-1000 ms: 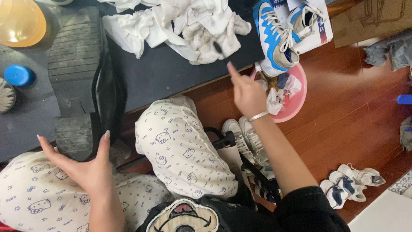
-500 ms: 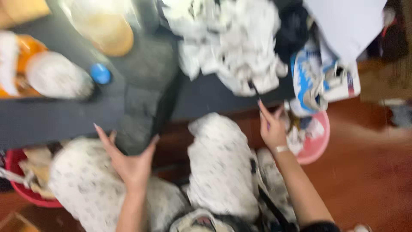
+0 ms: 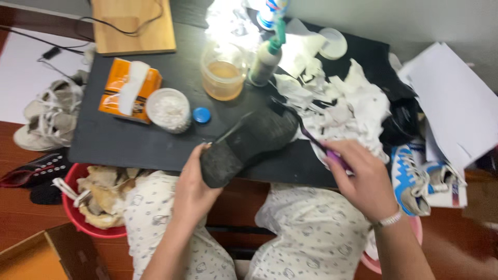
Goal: The person cleans the sole of a black shoe using a purple brush, a white cloth, and cotton swabs. The person scrubs the sole, wipes it with a cloth, and uses cotton swabs to clean the grooves.
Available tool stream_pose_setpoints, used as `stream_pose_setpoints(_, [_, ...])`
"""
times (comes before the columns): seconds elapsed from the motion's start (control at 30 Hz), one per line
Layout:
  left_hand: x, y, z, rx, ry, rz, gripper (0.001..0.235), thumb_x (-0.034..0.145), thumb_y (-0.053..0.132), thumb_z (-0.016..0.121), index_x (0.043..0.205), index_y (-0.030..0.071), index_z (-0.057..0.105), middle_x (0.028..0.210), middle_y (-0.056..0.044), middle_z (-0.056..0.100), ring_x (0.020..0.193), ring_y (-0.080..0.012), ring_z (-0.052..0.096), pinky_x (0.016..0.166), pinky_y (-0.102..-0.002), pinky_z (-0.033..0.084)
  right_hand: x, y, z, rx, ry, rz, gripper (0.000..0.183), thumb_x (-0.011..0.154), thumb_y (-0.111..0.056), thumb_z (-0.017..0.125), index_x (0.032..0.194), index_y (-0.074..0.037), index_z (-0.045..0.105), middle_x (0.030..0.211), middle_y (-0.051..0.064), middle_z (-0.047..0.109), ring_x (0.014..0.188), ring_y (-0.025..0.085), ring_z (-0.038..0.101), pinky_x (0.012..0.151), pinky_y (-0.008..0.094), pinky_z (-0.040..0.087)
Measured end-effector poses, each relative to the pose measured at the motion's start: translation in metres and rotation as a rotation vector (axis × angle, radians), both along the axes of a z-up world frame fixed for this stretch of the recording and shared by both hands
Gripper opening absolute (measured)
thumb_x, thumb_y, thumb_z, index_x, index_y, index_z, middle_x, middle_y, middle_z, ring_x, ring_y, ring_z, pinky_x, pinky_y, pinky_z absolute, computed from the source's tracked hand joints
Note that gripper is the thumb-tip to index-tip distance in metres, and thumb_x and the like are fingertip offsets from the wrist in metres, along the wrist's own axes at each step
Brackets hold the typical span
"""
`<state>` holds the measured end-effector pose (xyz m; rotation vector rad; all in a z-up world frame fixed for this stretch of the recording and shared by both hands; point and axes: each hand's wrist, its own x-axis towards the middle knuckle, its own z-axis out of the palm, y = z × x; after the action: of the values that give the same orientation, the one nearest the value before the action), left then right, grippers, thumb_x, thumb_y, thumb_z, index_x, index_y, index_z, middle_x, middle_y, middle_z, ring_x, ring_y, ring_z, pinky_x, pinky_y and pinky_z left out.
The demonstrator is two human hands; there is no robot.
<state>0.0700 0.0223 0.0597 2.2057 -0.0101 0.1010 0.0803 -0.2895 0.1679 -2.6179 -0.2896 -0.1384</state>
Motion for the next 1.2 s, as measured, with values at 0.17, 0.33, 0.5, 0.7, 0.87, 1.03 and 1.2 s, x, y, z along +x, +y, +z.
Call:
stream_pose_setpoints(0.17, [-0.001,-0.004,-0.002,-0.125,0.172,0.072,0.089,0.063,0.008,0.088,0.14,0.006,0.045,0.136,-0.016,0.062,0.123,-0.0369,0.061,0.098,-0.042,0.051,0.075,0.062,0.008,-0.186,-0.168,0.098,0.031,0.09,-0.012,0.076,0.121,-0.015,0.077,0.092,0.009,0.065,0.073,0.027,0.066,0.064,0.038,0.052])
stream_pose_setpoints(0.33, [0.003,-0.005,-0.007,-0.231,0.269,0.115,0.092,0.062,0.011,0.09,0.142,0.009,0.045,0.135,-0.013,0.063,0.124,-0.0325,0.063,0.1,-0.041,0.051,0.163,0.09,-0.019,-0.111,-0.173,0.192,0.014,0.088,-0.011,0.079,0.102,-0.01,0.077,0.092,0.01,0.067,0.082,0.031,0.067,0.073,0.042,0.053])
stream_pose_setpoints(0.5, [-0.004,-0.003,-0.006,-0.171,0.113,0.122,0.095,0.052,0.013,0.097,0.136,0.006,0.053,0.134,-0.018,0.063,0.125,-0.035,0.062,0.101,-0.041,0.051,0.23,0.117,-0.059,-0.096,-0.328,0.261,0.012,0.083,-0.014,0.085,0.089,-0.007,0.077,0.091,0.013,0.066,0.088,0.035,0.066,0.076,0.045,0.052])
stream_pose_setpoints(0.7, [-0.005,0.004,-0.008,-0.114,0.007,0.213,0.094,0.054,0.015,0.098,0.136,0.002,0.053,0.133,-0.02,0.064,0.122,-0.0356,0.064,0.101,-0.041,0.051,0.24,0.14,-0.09,-0.159,-0.168,0.31,0.017,0.082,-0.021,0.082,0.075,-0.005,0.076,0.088,0.013,0.067,0.082,0.033,0.067,0.069,0.045,0.052])
stream_pose_setpoints(0.87, [-0.005,0.0,-0.015,-0.102,-0.02,0.28,0.094,0.057,0.016,0.097,0.138,0.001,0.051,0.132,-0.019,0.064,0.12,-0.0353,0.064,0.101,-0.042,0.051,0.228,0.108,-0.077,0.095,-0.203,0.181,0.023,0.093,-0.023,0.078,0.082,-0.002,0.078,0.076,0.013,0.066,0.07,0.029,0.066,0.066,0.04,0.05])
stream_pose_setpoints(1.03, [-0.005,0.0,-0.015,-0.086,0.009,0.289,0.095,0.057,0.017,0.098,0.138,0.004,0.051,0.132,-0.018,0.063,0.12,-0.0347,0.064,0.1,-0.042,0.052,0.168,0.051,-0.046,0.287,-0.177,0.056,0.017,0.1,-0.017,0.078,0.095,-0.001,0.079,0.075,0.007,0.066,0.065,0.012,0.059,0.06,0.028,0.043])
stream_pose_setpoints(1.2, [-0.003,0.001,-0.005,-0.116,0.082,0.268,0.089,0.058,0.016,0.098,0.135,0.007,0.054,0.129,-0.015,0.065,0.117,-0.0309,0.066,0.097,-0.04,0.053,0.092,0.009,-0.041,0.474,0.081,-0.193,0.01,0.099,-0.011,0.072,0.099,-0.003,0.078,0.074,-0.001,0.061,0.067,0.004,0.05,0.061,0.023,0.038])
